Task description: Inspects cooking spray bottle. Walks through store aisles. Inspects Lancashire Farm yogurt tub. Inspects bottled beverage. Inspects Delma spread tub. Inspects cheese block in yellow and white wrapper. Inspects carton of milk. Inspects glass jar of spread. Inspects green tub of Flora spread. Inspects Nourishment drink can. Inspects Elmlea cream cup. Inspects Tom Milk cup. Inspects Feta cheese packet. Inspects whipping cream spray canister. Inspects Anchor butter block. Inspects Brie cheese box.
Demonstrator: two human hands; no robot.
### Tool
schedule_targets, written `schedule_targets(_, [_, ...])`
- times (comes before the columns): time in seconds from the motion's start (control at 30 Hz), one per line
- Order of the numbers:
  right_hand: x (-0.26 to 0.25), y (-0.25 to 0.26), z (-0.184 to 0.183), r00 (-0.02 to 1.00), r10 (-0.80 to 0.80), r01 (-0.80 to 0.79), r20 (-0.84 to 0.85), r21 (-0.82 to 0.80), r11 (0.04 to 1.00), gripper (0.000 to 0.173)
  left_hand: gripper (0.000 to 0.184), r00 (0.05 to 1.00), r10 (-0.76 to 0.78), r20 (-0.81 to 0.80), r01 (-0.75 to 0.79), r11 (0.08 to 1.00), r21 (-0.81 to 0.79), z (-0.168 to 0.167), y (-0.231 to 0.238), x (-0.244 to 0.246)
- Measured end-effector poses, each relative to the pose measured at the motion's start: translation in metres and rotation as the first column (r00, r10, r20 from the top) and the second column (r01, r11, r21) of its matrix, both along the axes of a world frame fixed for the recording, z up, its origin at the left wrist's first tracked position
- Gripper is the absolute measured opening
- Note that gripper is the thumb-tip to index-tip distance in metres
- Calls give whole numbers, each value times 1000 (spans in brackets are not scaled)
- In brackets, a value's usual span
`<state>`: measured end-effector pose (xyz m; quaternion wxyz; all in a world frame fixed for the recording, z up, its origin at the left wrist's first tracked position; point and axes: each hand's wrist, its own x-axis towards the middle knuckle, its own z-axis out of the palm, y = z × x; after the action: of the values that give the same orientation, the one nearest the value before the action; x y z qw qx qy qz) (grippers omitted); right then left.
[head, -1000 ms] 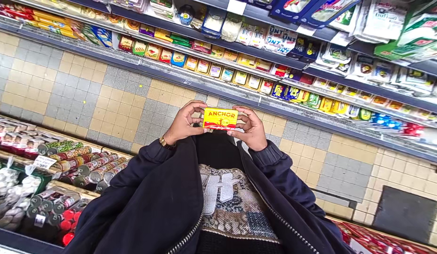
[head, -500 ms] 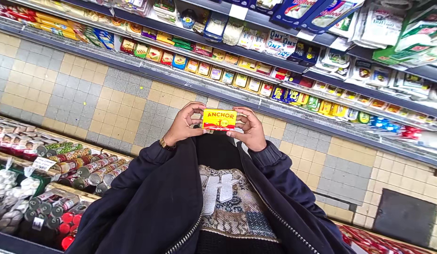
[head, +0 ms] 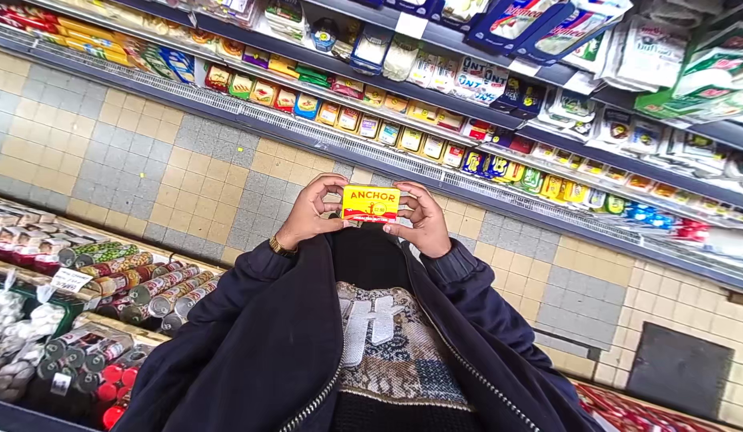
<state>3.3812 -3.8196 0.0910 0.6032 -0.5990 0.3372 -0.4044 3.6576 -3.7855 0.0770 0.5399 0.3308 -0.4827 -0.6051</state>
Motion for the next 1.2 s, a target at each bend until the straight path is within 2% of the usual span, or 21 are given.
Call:
schedule_targets(0.2, [4,-5,0,1000,1,-1,-15,-1,1000,78,66,1000,-2,-1,2,1000,0,-3,-5,4])
schedule_targets(0.57, [6,-35,11,999,1,-4,-53,-50,999,71,70,999,-1,-44,2,1000,21,-3,-32,4])
schedule_targets(0.87, [3,-107,37,993,-106,94,-47,-214,972,69,82,997,41,-65,-43,999,-22,7,-85,3])
schedule_targets(1.03, [-7,-175,70,952,-300,248,-65,-411,877,66,79,996,79,-30,-79,997,-1,8,-106,5])
schedule_targets(1.1, [-10,-203,86,906,-417,326,-71,-512,795,65,76,996,88,-22,-88,996,-8,10,-111,5])
schedule_targets(1.2, [-14,-246,108,804,-587,373,-93,-690,621,66,74,994,107,-21,-108,994,-36,11,-116,6])
